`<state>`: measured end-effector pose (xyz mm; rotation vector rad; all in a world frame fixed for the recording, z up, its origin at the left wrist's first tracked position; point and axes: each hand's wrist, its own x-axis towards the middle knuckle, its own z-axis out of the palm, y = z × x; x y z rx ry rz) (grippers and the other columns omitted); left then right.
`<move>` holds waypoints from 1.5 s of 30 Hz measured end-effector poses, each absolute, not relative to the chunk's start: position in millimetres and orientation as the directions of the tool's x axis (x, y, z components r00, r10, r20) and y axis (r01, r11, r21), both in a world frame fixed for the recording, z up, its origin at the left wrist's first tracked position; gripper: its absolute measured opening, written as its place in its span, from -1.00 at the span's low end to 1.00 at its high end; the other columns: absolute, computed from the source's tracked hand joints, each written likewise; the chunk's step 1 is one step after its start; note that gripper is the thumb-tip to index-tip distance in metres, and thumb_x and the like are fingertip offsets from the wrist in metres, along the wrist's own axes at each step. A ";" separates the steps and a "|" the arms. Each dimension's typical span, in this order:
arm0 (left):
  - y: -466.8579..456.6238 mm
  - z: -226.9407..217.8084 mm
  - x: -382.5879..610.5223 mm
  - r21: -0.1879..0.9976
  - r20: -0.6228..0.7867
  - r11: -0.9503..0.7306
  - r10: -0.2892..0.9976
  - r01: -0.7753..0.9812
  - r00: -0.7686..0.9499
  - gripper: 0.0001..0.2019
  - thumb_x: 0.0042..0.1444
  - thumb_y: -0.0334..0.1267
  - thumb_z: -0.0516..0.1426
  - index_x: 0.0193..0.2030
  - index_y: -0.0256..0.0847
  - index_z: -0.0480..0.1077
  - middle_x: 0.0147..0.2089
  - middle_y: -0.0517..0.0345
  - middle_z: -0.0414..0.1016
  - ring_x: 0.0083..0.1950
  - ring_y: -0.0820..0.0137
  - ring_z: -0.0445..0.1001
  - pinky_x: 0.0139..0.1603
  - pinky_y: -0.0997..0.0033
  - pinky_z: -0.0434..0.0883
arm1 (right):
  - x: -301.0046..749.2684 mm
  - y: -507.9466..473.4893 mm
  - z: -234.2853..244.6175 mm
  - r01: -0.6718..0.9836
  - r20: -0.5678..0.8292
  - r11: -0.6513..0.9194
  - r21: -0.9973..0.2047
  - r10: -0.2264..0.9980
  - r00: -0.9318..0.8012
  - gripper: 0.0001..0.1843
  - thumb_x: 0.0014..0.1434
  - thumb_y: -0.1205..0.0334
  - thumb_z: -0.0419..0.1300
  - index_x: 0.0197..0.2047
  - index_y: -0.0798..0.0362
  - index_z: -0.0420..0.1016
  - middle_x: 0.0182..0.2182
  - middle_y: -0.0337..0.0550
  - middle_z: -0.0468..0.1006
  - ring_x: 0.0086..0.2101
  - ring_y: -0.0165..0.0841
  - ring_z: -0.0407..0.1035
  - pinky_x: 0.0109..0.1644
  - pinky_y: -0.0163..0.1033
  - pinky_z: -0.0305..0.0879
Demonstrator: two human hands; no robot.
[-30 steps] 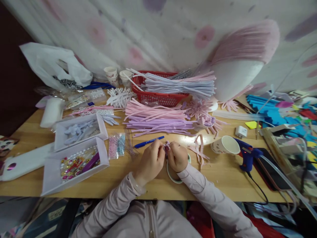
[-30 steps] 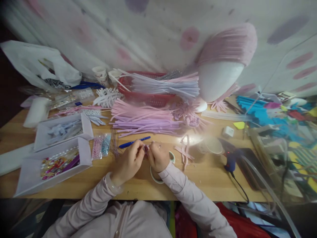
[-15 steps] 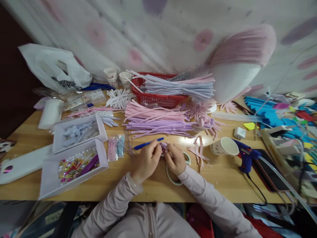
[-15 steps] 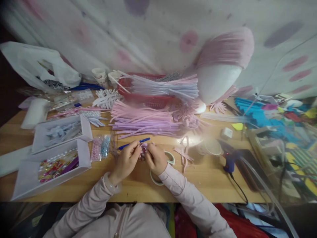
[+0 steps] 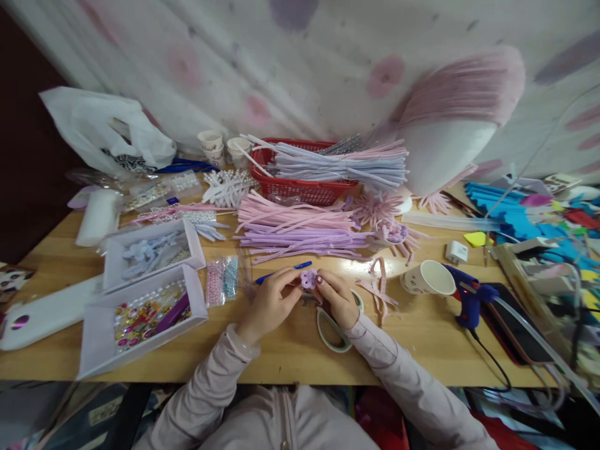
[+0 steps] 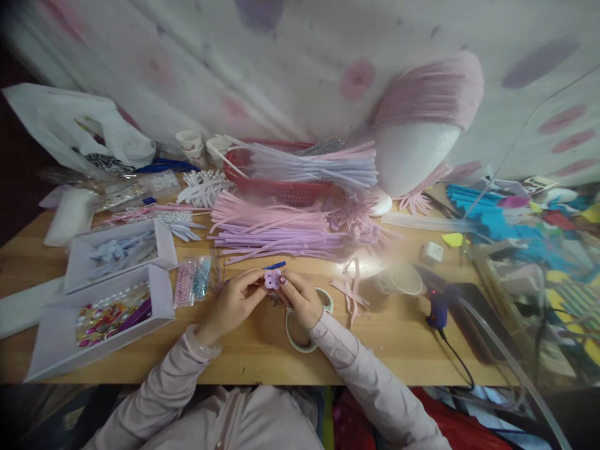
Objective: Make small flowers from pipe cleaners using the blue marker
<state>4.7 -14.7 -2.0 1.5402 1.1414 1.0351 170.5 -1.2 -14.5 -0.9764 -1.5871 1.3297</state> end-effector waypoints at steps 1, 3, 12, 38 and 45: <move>-15.0 -2.5 5.1 0.950 0.129 -0.183 0.968 0.254 0.215 -0.77 0.14 -0.36 0.07 -0.09 -0.20 0.45 -0.08 0.02 0.52 -0.05 0.30 0.47 -0.01 0.34 0.39 | 171.0 -0.7 -13.9 0.057 0.104 0.133 -0.989 0.927 -0.361 -0.52 0.27 -0.06 0.00 -0.58 0.04 0.15 -0.65 -0.33 0.16 -0.59 -0.46 0.06 -0.48 -0.29 0.01; -15.9 -3.2 6.2 0.912 0.180 -0.243 0.961 0.332 0.209 -0.80 0.15 -0.37 0.08 -0.14 -0.18 0.49 -0.16 0.03 0.56 -0.13 0.32 0.49 -0.05 0.35 0.40 | 171.4 0.2 -12.5 0.037 0.065 0.084 -0.996 0.930 -0.362 -0.52 0.25 -0.10 0.02 -0.58 0.03 0.16 -0.67 -0.35 0.13 -0.63 -0.47 0.03 -0.53 -0.31 -0.02; -18.9 -8.2 6.5 0.866 0.288 -0.308 0.951 0.395 0.112 -0.85 0.16 -0.35 0.10 -0.22 -0.17 0.51 -0.28 0.06 0.58 -0.25 0.34 0.52 -0.19 0.43 0.40 | 166.4 2.2 -16.8 -0.206 -0.008 -0.070 -0.976 0.957 -0.289 -0.51 0.20 -0.18 0.01 -0.55 0.03 0.17 -0.72 -0.38 0.10 -0.67 -0.49 -0.03 -0.57 -0.32 -0.10; -21.4 -3.4 10.2 0.982 -0.077 0.087 0.995 -0.168 0.065 -0.71 0.01 -0.09 0.23 -0.25 -0.29 0.50 -0.34 0.07 0.58 -0.33 0.35 0.53 -0.20 0.35 0.49 | 168.0 1.7 -21.7 0.238 0.285 0.339 -0.910 0.929 -0.235 -0.68 0.31 -0.01 -0.06 -0.15 0.05 0.34 -0.28 -0.10 0.45 -0.28 -0.31 0.34 -0.21 -0.20 0.27; -23.7 6.2 7.0 0.899 -0.189 0.239 0.968 -0.366 0.167 -0.78 -0.09 -0.23 0.27 -0.29 -0.31 0.50 -0.36 0.09 0.56 -0.39 0.42 0.49 -0.23 0.36 0.48 | 170.4 -0.1 -25.8 0.356 0.507 0.643 -0.678 0.760 -0.407 -0.78 0.33 0.30 -0.11 -0.06 0.03 0.30 -0.30 -0.09 0.50 -0.32 -0.32 0.40 -0.24 -0.22 0.33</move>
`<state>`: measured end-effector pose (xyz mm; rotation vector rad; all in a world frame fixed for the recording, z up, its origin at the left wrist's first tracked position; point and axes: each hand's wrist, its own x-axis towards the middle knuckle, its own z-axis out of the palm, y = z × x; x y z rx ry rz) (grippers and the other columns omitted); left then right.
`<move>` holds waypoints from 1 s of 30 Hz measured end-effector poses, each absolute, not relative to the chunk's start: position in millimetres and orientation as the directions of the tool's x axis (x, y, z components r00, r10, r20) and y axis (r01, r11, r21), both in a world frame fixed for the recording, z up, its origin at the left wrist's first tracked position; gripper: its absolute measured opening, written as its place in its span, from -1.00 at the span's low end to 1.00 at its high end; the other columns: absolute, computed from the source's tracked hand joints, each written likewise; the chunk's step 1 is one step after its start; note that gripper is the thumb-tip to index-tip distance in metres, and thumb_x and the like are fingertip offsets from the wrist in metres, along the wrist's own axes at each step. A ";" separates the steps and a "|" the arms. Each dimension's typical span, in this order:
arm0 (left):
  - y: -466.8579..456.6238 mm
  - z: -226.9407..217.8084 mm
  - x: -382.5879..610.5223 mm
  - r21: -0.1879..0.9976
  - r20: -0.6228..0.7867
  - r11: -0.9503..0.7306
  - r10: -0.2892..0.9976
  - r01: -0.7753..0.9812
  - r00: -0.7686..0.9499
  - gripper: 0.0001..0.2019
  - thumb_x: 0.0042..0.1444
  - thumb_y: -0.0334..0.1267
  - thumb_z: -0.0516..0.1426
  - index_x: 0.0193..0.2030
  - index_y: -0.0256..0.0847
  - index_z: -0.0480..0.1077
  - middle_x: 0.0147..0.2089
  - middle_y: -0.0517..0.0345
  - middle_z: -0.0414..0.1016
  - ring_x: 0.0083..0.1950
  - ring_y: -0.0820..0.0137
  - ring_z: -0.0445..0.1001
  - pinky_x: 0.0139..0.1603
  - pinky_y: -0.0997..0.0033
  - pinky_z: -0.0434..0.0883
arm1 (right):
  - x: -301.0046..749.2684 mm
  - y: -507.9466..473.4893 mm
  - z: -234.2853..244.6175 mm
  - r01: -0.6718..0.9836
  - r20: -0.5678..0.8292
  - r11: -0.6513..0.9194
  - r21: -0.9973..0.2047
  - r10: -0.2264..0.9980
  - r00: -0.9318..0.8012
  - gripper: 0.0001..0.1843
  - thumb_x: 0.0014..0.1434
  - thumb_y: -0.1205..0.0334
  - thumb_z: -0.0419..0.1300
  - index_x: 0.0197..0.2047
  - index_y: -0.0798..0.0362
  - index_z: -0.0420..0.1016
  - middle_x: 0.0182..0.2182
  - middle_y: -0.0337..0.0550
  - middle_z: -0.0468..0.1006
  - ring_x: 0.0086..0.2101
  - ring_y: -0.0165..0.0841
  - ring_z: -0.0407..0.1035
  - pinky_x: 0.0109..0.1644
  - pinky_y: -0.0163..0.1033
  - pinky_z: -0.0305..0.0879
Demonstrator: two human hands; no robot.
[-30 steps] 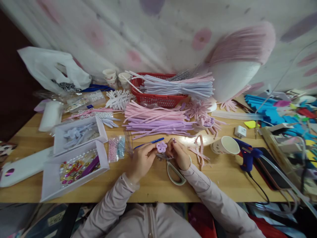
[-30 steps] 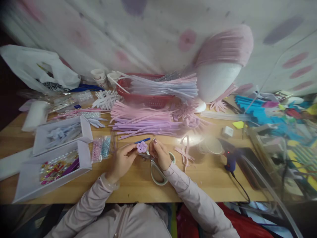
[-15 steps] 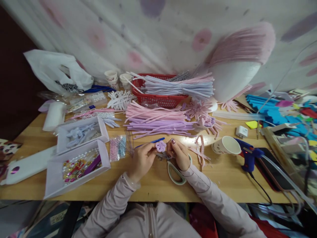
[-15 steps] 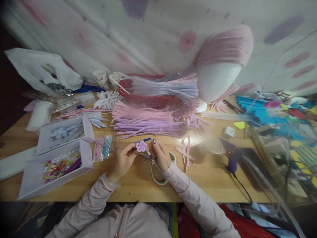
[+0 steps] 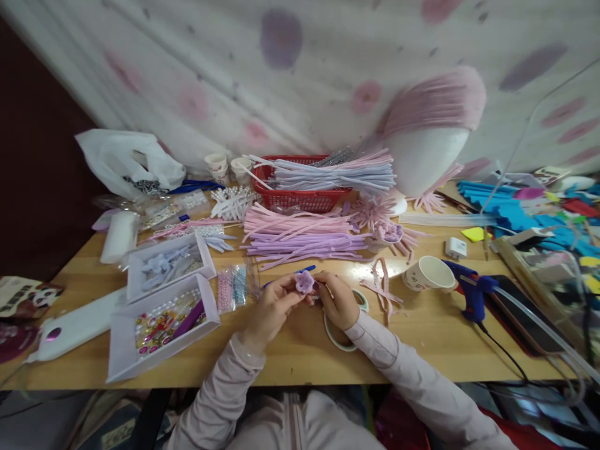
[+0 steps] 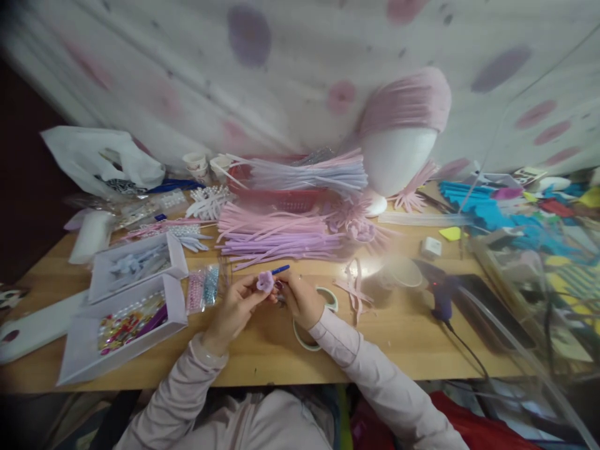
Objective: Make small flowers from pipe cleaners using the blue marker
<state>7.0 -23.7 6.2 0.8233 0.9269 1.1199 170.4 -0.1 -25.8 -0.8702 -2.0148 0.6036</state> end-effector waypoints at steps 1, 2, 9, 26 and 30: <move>-24.7 8.1 4.4 0.870 -0.202 0.274 0.957 -0.411 0.210 -0.78 -0.12 -0.27 0.26 -0.29 -0.31 0.49 -0.35 0.08 0.55 -0.39 0.43 0.48 -0.23 0.37 0.47 | 170.3 -0.4 -25.5 0.384 0.523 0.654 -0.652 0.755 -0.397 -0.79 0.31 0.34 -0.10 -0.08 0.02 0.31 -0.31 -0.10 0.50 -0.34 -0.33 0.40 -0.27 -0.23 0.33; -25.8 10.1 1.6 0.833 -0.216 0.313 0.943 -0.456 0.253 -0.77 -0.14 -0.29 0.24 -0.28 -0.31 0.48 -0.34 0.07 0.55 -0.39 0.42 0.48 -0.25 0.36 0.47 | 170.1 -0.3 -24.5 0.417 0.537 0.662 -0.623 0.749 -0.387 -0.79 0.30 0.37 -0.09 -0.09 0.02 0.31 -0.33 -0.10 0.49 -0.35 -0.33 0.39 -0.29 -0.24 0.32; -30.8 20.4 -8.5 0.738 -0.270 0.388 0.919 -0.552 0.286 -0.78 -0.08 -0.25 0.28 -0.31 -0.31 0.44 -0.40 0.13 0.53 -0.44 0.51 0.47 -0.33 0.51 0.46 | 166.9 -1.4 0.8 0.515 0.610 0.768 -0.381 0.628 -0.484 -0.77 0.24 0.44 -0.04 -0.08 0.04 0.30 -0.24 0.00 0.45 -0.23 -0.26 0.36 -0.19 -0.15 0.35; -28.2 9.7 -21.1 0.670 -0.308 0.537 0.829 -0.513 0.466 -0.69 -0.28 -0.23 0.41 -0.39 -0.33 0.51 -0.55 0.20 0.47 -0.59 0.61 0.38 -0.58 0.69 0.35 | 152.6 -19.7 25.7 0.078 0.002 0.058 -0.995 0.820 -0.573 -0.84 0.14 0.23 0.08 -0.42 0.11 0.38 -0.63 -0.30 0.32 -0.67 -0.52 0.12 -0.59 -0.39 0.04; -26.6 14.6 -29.5 0.827 -0.243 0.465 0.803 -0.317 0.544 -0.69 -0.22 -0.16 0.39 -0.39 -0.35 0.52 -0.52 0.12 0.52 -0.58 0.56 0.40 -0.56 0.60 0.38 | 150.7 -15.6 16.6 -0.110 -0.306 -0.553 -0.826 0.604 -0.736 -0.85 -0.03 0.21 0.12 -0.51 0.12 0.31 -0.79 -0.50 0.04 -0.78 -0.62 -0.14 -0.60 -0.39 0.11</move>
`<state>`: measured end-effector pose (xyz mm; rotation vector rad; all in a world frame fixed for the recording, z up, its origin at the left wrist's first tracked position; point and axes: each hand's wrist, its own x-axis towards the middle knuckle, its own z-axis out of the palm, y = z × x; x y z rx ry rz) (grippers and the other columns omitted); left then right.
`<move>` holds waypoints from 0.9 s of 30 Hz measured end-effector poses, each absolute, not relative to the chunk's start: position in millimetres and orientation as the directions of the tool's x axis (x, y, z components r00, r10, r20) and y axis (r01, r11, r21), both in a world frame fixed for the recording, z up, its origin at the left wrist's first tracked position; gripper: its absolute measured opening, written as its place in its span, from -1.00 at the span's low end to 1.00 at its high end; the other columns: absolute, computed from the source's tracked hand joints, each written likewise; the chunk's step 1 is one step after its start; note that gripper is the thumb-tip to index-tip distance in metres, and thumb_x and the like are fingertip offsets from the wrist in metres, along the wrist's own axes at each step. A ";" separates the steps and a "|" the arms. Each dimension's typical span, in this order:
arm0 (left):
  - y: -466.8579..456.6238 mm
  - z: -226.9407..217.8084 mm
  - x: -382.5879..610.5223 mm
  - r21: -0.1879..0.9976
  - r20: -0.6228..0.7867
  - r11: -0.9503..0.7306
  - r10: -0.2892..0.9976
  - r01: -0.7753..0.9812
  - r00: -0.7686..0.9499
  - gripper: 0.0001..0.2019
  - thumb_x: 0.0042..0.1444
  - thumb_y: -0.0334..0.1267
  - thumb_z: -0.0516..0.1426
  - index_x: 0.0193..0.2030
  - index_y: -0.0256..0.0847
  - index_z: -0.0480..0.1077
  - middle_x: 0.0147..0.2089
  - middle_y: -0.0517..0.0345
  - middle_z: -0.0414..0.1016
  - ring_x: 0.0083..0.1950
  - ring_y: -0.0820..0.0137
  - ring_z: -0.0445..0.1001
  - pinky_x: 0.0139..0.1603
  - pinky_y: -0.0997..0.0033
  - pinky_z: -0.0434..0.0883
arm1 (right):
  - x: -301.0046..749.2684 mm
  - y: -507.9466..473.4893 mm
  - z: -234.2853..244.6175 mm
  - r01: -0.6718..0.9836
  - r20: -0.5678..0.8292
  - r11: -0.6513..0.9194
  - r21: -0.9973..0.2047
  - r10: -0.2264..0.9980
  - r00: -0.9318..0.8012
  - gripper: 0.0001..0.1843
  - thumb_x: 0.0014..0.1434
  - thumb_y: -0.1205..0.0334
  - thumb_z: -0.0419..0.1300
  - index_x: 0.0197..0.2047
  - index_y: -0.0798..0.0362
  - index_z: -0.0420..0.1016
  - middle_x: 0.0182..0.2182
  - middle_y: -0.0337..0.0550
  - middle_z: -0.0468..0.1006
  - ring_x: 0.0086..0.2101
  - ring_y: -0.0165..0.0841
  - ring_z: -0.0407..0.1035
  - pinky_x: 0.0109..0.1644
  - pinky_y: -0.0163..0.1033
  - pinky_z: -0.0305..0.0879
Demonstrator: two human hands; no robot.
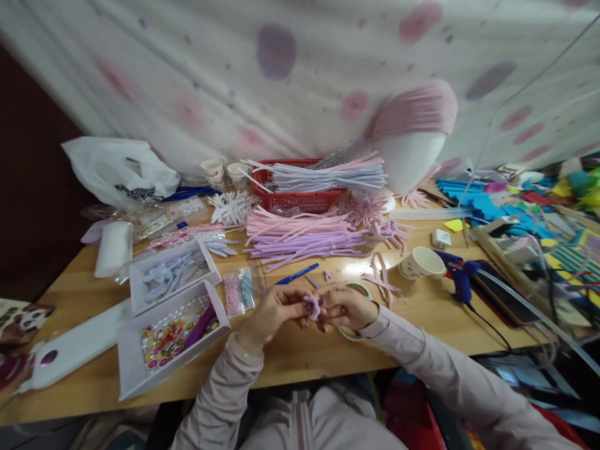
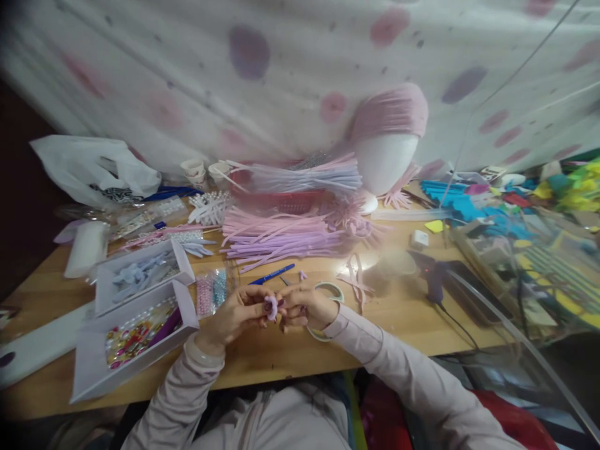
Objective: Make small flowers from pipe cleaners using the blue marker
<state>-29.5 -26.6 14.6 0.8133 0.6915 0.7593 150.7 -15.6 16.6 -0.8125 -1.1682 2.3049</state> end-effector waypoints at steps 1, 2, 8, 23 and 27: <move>-25.7 16.3 -31.7 0.860 -0.238 0.442 0.790 -0.255 0.566 -0.69 -0.21 -0.16 0.38 -0.39 -0.36 0.52 -0.51 0.10 0.53 -0.58 0.54 0.40 -0.54 0.58 0.39 | 151.1 -14.2 15.5 -0.086 -0.338 -0.627 -0.775 0.526 -0.781 -0.85 -0.04 0.20 0.12 -0.52 0.11 0.28 -0.80 -0.55 -0.06 -0.79 -0.62 -0.20 -0.58 -0.37 0.17; -24.7 17.5 -33.7 0.882 -0.237 0.423 0.780 -0.207 0.580 -0.69 -0.21 -0.16 0.38 -0.40 -0.37 0.52 -0.51 0.09 0.53 -0.57 0.53 0.41 -0.53 0.57 0.41 | 152.4 -13.0 15.8 -0.041 -0.363 -0.665 -0.746 0.457 -0.812 -0.83 -0.03 0.18 0.11 -0.51 0.09 0.26 -0.79 -0.58 -0.11 -0.79 -0.62 -0.21 -0.56 -0.35 0.21; -23.9 10.0 -41.7 0.895 -0.114 0.226 0.950 -0.385 0.292 -0.68 -0.16 -0.17 0.37 -0.36 -0.27 0.38 -0.51 0.19 0.54 -0.55 0.49 0.47 -0.52 0.54 0.44 | 181.9 -20.6 37.6 0.481 -0.225 0.129 -0.867 0.761 -0.609 -0.74 0.22 0.08 -0.01 -0.30 0.09 0.34 -0.43 -0.12 0.44 -0.41 -0.34 0.34 -0.25 -0.17 0.32; -37.9 28.7 -55.7 0.517 0.762 -0.736 0.628 0.438 0.156 -0.83 0.04 -0.53 0.21 -0.27 -0.19 0.46 -0.33 0.13 0.51 -0.29 0.46 0.48 -0.24 0.46 0.43 | 207.4 -45.6 19.5 0.904 -0.100 0.403 -0.144 0.903 -0.419 -0.59 -0.04 0.25 0.18 -0.05 0.10 0.39 -0.11 0.07 0.46 -0.14 -0.10 0.36 -0.04 -0.01 0.21; -39.0 26.1 -59.1 0.439 0.785 -0.753 0.587 0.490 0.198 -0.81 0.03 -0.52 0.22 -0.23 -0.20 0.48 -0.32 0.12 0.50 -0.26 0.44 0.46 -0.21 0.44 0.41 | 202.3 -46.3 17.8 0.925 -0.176 0.329 -0.187 0.916 -0.361 -0.71 -0.04 0.35 0.13 -0.19 0.20 0.41 -0.26 0.08 0.47 -0.25 -0.16 0.40 -0.15 -0.12 0.27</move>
